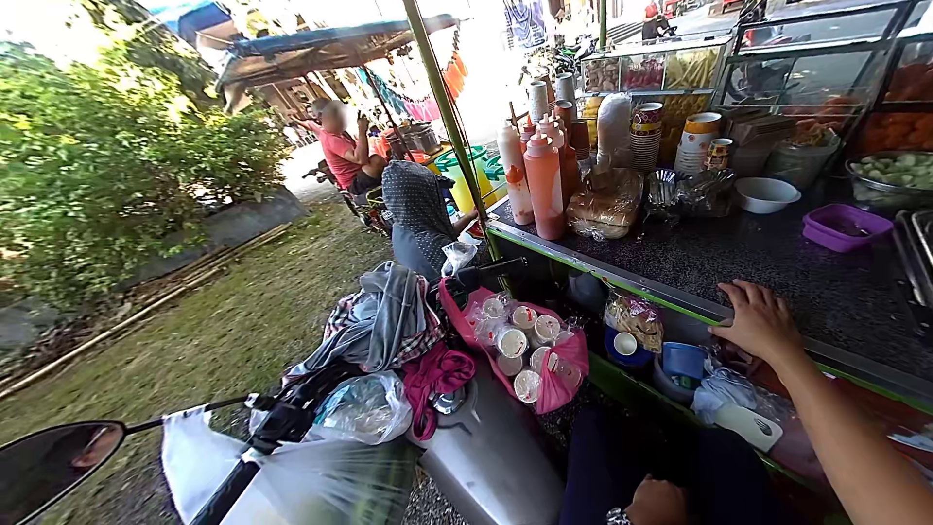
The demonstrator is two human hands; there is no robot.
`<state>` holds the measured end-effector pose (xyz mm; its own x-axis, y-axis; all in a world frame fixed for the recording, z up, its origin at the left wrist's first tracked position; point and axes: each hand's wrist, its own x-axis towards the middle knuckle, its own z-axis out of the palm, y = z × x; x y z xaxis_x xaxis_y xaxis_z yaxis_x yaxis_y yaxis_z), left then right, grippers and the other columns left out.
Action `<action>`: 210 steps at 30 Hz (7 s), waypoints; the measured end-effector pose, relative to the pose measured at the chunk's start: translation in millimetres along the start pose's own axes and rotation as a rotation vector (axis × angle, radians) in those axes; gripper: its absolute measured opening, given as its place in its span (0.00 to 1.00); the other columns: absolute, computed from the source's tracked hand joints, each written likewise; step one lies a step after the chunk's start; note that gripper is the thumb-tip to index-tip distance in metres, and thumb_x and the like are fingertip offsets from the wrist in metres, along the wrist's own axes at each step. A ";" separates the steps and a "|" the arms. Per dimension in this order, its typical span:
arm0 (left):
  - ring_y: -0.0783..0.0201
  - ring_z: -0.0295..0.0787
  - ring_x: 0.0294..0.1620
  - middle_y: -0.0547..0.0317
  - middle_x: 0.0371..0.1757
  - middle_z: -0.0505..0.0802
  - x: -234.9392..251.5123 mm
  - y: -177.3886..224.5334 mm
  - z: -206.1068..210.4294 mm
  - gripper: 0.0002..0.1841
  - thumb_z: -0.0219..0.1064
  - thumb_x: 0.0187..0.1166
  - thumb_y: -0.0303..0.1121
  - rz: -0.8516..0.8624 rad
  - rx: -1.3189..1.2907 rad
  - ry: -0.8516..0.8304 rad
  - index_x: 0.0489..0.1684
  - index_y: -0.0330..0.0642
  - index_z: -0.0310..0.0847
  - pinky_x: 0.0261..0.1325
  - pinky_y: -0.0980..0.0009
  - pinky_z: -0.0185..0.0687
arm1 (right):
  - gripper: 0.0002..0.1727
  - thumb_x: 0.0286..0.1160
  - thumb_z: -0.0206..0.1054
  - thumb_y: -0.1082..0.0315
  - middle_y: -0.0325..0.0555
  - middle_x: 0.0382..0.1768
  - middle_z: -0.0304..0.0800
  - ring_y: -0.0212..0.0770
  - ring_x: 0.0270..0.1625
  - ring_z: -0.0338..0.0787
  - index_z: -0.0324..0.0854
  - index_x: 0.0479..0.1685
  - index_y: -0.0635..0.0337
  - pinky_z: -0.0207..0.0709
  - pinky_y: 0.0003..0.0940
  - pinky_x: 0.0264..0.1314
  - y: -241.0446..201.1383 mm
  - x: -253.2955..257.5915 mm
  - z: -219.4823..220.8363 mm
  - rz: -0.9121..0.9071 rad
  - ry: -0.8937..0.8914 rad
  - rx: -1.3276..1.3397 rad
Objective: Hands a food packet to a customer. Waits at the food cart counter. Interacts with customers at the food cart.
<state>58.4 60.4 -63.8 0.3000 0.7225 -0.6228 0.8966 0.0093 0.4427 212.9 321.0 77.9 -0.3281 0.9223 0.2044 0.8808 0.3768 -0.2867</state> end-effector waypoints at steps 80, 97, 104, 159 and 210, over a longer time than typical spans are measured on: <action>0.40 0.84 0.72 0.39 0.65 0.91 2.6 -2.3 -0.1 0.21 0.57 0.89 0.42 0.048 0.022 -0.022 0.65 0.36 0.85 0.78 0.36 0.68 | 0.51 0.53 0.88 0.51 0.62 0.85 0.67 0.66 0.88 0.65 0.70 0.85 0.54 0.55 0.66 0.86 -0.6 0.1 -1.2 0.015 -0.006 -0.005; 0.40 0.85 0.72 0.39 0.64 0.92 2.7 -2.0 -2.7 0.22 0.55 0.89 0.45 0.051 -0.017 -0.013 0.65 0.38 0.86 0.77 0.35 0.68 | 0.51 0.55 0.87 0.50 0.60 0.87 0.65 0.64 0.89 0.63 0.69 0.86 0.52 0.54 0.65 0.87 -0.4 0.4 -1.6 0.026 -0.028 -0.022; 0.39 0.85 0.71 0.37 0.62 0.92 -2.2 0.1 -2.8 0.23 0.56 0.89 0.45 0.028 0.018 -0.030 0.61 0.35 0.86 0.78 0.35 0.67 | 0.51 0.55 0.87 0.49 0.60 0.87 0.65 0.64 0.89 0.63 0.69 0.86 0.51 0.53 0.65 0.87 -1.1 0.3 -1.9 0.025 -0.028 -0.030; 0.40 0.85 0.72 0.37 0.64 0.91 2.2 -2.7 1.8 0.22 0.51 0.92 0.42 0.038 -0.002 0.029 0.64 0.34 0.84 0.78 0.38 0.69 | 0.51 0.56 0.87 0.50 0.60 0.86 0.66 0.65 0.88 0.64 0.69 0.86 0.52 0.54 0.66 0.86 -2.4 -1.2 -2.9 0.026 -0.019 -0.025; 0.43 0.84 0.73 0.42 0.67 0.91 6.4 -1.0 -2.1 0.20 0.57 0.88 0.42 0.047 0.003 0.002 0.65 0.38 0.85 0.80 0.39 0.68 | 0.49 0.59 0.84 0.51 0.58 0.88 0.63 0.61 0.91 0.60 0.68 0.87 0.51 0.51 0.63 0.90 -5.5 -0.1 -11.4 0.073 -0.088 0.018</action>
<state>58.7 66.4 -66.8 0.3410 0.7233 -0.6004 0.8827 -0.0267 0.4692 212.0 317.9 90.1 -0.2928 0.9510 0.0992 0.8974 0.3091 -0.3149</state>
